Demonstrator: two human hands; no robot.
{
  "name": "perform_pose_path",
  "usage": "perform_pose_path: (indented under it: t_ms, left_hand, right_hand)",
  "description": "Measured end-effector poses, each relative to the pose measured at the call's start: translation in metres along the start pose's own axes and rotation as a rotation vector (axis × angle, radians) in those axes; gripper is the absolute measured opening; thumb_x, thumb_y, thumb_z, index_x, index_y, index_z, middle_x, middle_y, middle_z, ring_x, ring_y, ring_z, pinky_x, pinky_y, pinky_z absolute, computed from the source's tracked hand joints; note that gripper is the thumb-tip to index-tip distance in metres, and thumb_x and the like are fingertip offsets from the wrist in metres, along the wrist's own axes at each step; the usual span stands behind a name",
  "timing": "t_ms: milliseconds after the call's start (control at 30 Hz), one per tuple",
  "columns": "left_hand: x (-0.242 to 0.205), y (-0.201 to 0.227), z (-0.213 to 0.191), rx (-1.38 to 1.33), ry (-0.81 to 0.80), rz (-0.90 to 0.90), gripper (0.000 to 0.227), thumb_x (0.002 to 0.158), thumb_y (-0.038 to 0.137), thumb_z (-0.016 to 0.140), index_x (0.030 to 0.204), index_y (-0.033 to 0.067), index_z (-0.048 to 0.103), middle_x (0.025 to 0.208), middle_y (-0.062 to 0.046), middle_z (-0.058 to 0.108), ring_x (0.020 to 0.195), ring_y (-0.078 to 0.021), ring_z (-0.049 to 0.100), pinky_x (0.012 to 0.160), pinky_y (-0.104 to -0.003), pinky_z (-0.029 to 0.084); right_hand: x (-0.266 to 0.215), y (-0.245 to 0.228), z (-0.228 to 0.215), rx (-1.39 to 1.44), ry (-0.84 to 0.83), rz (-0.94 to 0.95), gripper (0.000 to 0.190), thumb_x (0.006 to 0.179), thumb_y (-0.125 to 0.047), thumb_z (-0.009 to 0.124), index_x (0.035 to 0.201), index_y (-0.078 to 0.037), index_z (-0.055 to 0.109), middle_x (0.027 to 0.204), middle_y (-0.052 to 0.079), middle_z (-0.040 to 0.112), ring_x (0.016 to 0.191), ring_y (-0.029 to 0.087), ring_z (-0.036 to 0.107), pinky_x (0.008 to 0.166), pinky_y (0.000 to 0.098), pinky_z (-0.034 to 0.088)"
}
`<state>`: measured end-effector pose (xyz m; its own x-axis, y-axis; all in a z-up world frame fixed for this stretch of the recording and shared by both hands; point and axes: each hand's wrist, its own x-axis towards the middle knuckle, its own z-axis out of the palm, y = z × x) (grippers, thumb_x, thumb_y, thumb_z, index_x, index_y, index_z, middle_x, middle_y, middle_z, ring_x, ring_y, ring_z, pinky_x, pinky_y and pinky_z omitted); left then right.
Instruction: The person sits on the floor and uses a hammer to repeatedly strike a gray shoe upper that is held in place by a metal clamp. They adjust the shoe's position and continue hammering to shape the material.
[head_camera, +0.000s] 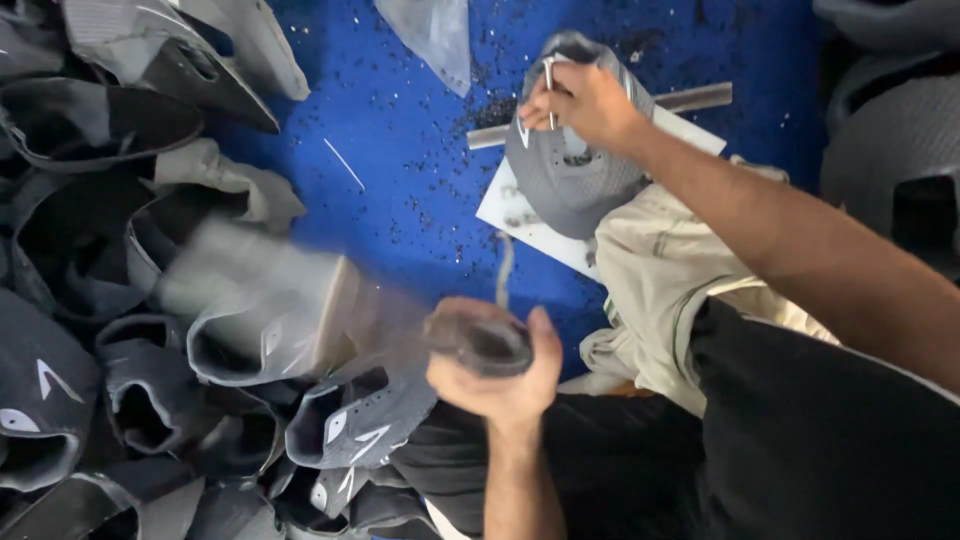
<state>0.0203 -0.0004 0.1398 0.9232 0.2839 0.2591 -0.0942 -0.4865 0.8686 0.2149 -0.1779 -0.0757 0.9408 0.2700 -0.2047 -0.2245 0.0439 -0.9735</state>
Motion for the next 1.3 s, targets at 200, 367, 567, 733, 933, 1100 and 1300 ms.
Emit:
perform_pose_path:
  t_ms: [200, 367, 567, 733, 933, 1100, 1300]
  left_hand:
    - [-0.022, -0.107, 0.058, 0.03, -0.102, 0.107, 0.028, 0.078, 0.016, 0.077, 0.089, 0.0095, 0.053, 0.075, -0.006, 0.057, 0.066, -0.0218, 0.06, 0.064, -0.033, 0.049]
    - [-0.023, -0.071, 0.051, 0.298, -0.247, -0.371, 0.037, 0.07, 0.022, 0.087, 0.094, 0.0032, 0.066, 0.077, -0.008, 0.071, 0.068, -0.0233, 0.075, 0.065, -0.038, 0.057]
    - [0.002, -0.018, 0.018, -0.062, -0.062, -0.12, 0.037, 0.074, 0.017, 0.085, 0.098, 0.0048, 0.059, 0.08, -0.004, 0.068, 0.069, -0.021, 0.066, 0.069, -0.037, 0.056]
    - [-0.012, -0.1, 0.063, -0.178, -0.017, 0.151, 0.035, 0.081, 0.017, 0.074, 0.103, 0.0066, 0.049, 0.09, -0.006, 0.063, 0.079, -0.0232, 0.063, 0.077, -0.037, 0.052]
    - [-0.008, -0.052, 0.04, 0.123, -0.149, -0.431, 0.037, 0.072, 0.019, 0.085, 0.1, 0.004, 0.066, 0.081, -0.005, 0.075, 0.073, -0.0157, 0.075, 0.071, -0.034, 0.059]
    - [0.036, 0.03, 0.008, -0.237, 0.11, -0.046, 0.043, 0.07, 0.02, 0.088, 0.092, 0.0071, 0.054, 0.076, -0.004, 0.066, 0.061, -0.0158, 0.063, 0.063, -0.026, 0.054]
    - [0.021, -0.11, 0.08, 0.219, -0.201, -0.056, 0.041, 0.072, 0.019, 0.085, 0.1, 0.0025, 0.059, 0.085, -0.019, 0.068, 0.077, -0.0379, 0.068, 0.072, -0.043, 0.054]
  right_hand:
    - [-0.025, 0.008, 0.001, -0.406, -0.073, -0.491, 0.028, 0.092, 0.007, 0.051, 0.115, 0.008, 0.066, 0.113, 0.02, 0.073, 0.094, 0.022, 0.074, 0.085, 0.035, 0.06]
    - [0.001, 0.007, -0.004, -0.215, 0.12, -0.213, 0.012, 0.099, -0.004, 0.061, 0.108, 0.001, 0.067, 0.105, 0.015, 0.076, 0.095, 0.023, 0.075, 0.084, 0.0349, 0.062]
    - [0.006, -0.012, -0.002, -0.041, 0.117, 0.016, 0.011, 0.103, -0.005, 0.058, 0.103, 0.003, 0.065, 0.104, 0.014, 0.076, 0.096, 0.02, 0.078, 0.085, 0.0313, 0.065]
    - [-0.008, 0.017, 0.003, -0.478, 0.102, -0.436, 0.019, 0.097, 0.0, 0.063, 0.113, 0.005, 0.071, 0.105, 0.017, 0.077, 0.099, 0.024, 0.076, 0.087, 0.0364, 0.061]
    - [0.025, 0.001, -0.011, 0.345, 0.167, -0.028, 0.01, 0.104, -0.009, 0.059, 0.102, 0.001, 0.061, 0.1, 0.016, 0.076, 0.093, 0.026, 0.077, 0.085, 0.0365, 0.067]
    - [0.042, 0.013, -0.018, -0.031, 0.132, -0.077, 0.009, 0.104, -0.003, 0.056, 0.102, 0.004, 0.06, 0.1, 0.016, 0.075, 0.095, 0.026, 0.078, 0.08, 0.0356, 0.065]
    - [0.009, 0.011, -0.002, -0.834, 0.172, -0.486, 0.03, 0.086, 0.0, 0.066, 0.115, 0.0, 0.074, 0.103, 0.018, 0.075, 0.092, 0.032, 0.071, 0.074, 0.041, 0.057]
